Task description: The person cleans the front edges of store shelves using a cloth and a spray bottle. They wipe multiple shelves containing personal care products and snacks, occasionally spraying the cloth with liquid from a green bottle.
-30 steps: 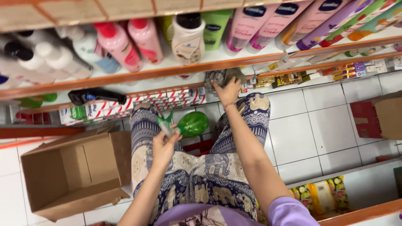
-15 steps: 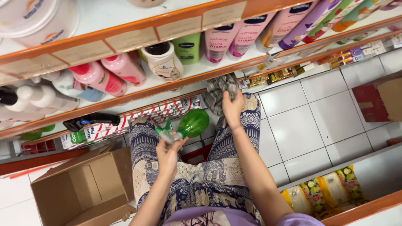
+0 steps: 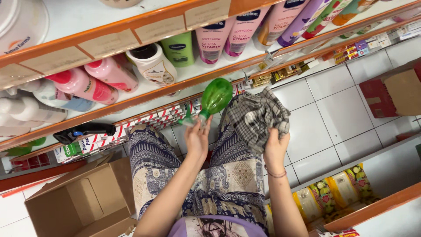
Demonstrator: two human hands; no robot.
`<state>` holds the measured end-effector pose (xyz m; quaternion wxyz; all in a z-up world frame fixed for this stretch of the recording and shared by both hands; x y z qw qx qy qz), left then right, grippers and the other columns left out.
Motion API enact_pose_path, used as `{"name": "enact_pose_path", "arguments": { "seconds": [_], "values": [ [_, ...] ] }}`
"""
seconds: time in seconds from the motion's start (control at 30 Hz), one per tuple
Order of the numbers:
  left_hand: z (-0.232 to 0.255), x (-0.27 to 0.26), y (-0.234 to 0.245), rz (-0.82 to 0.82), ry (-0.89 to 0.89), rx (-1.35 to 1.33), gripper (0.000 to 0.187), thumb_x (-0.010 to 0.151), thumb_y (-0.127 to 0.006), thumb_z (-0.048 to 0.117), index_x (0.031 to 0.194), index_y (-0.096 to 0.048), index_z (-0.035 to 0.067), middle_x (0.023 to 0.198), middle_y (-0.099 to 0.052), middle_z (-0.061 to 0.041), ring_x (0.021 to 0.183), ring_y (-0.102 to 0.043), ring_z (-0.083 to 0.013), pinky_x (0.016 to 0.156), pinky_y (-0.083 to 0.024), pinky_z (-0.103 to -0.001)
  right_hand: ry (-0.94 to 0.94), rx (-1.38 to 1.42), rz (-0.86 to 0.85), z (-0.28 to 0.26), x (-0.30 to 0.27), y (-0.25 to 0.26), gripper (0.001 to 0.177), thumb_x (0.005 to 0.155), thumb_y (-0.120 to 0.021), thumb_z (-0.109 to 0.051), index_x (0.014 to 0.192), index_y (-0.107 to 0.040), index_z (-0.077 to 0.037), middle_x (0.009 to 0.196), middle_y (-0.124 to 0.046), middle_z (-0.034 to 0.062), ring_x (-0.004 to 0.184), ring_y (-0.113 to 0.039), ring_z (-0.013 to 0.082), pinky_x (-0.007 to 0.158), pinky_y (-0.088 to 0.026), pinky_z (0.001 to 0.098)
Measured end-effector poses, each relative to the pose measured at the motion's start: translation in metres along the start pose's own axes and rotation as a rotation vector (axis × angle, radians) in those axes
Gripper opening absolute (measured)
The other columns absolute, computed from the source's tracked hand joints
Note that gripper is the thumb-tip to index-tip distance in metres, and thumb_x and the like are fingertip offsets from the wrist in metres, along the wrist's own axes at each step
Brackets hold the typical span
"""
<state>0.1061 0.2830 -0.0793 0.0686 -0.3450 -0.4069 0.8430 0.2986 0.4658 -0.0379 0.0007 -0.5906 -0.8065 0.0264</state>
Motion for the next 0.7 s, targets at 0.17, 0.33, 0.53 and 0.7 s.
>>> {"name": "enact_pose_path", "arguments": {
  "seconds": [0.17, 0.33, 0.53, 0.7],
  "values": [
    [-0.039, 0.037, 0.000, 0.098, 0.072, -0.056, 0.017, 0.101, -0.050, 0.004, 0.118, -0.048, 0.002, 0.133, -0.058, -0.019, 0.137, -0.054, -0.0334, 0.114, -0.042, -0.043, -0.107, 0.138, -0.040, -0.015, -0.014, 0.010, 0.019, 0.094, -0.053, 0.000, 0.109, -0.065, 0.002, 0.101, -0.068, 0.0026, 0.089, -0.060, 0.0101, 0.080, -0.050, 0.0263],
    [-0.073, 0.093, 0.014, 0.185, 0.123, -0.012, 0.020, 0.100, -0.049, 0.014, 0.120, -0.048, 0.014, 0.126, -0.059, -0.009, 0.127, -0.058, -0.0290, 0.105, -0.049, -0.042, -0.110, 0.142, -0.055, -0.013, -0.020, 0.009, 0.017, 0.096, -0.054, 0.001, 0.110, -0.064, 0.002, 0.102, -0.067, 0.0026, 0.090, -0.059, 0.0104, 0.080, -0.049, 0.0270],
    [-0.114, 0.172, 0.055, 0.149, 0.294, 0.121, 0.048, 0.107, -0.048, 0.046, 0.118, -0.048, -0.001, 0.092, -0.061, -0.013, 0.096, -0.069, -0.0309, 0.094, -0.059, -0.048, -0.179, 0.176, -0.065, -0.011, -0.022, 0.001, 0.017, 0.095, -0.054, -0.001, 0.111, -0.062, 0.000, 0.103, -0.066, 0.0031, 0.091, -0.059, 0.0112, 0.082, -0.050, 0.0280],
    [-0.130, 0.180, 0.068, 0.134, 0.356, 0.157, 0.054, 0.104, -0.041, 0.055, 0.124, -0.051, 0.006, 0.092, -0.061, -0.013, 0.096, -0.067, -0.0298, 0.089, -0.056, -0.047, -0.176, 0.182, -0.101, -0.018, -0.027, -0.012, 0.019, 0.095, -0.054, -0.001, 0.112, -0.062, 0.001, 0.104, -0.066, 0.0039, 0.092, -0.060, 0.0120, 0.083, -0.050, 0.0285]
  ]
}}
Point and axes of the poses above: each hand's wrist, its own x-axis towards the middle knuckle, its own y-axis out of the back of the hand, z = x × y, the point moved 4 cm from there along x, towards the middle knuckle
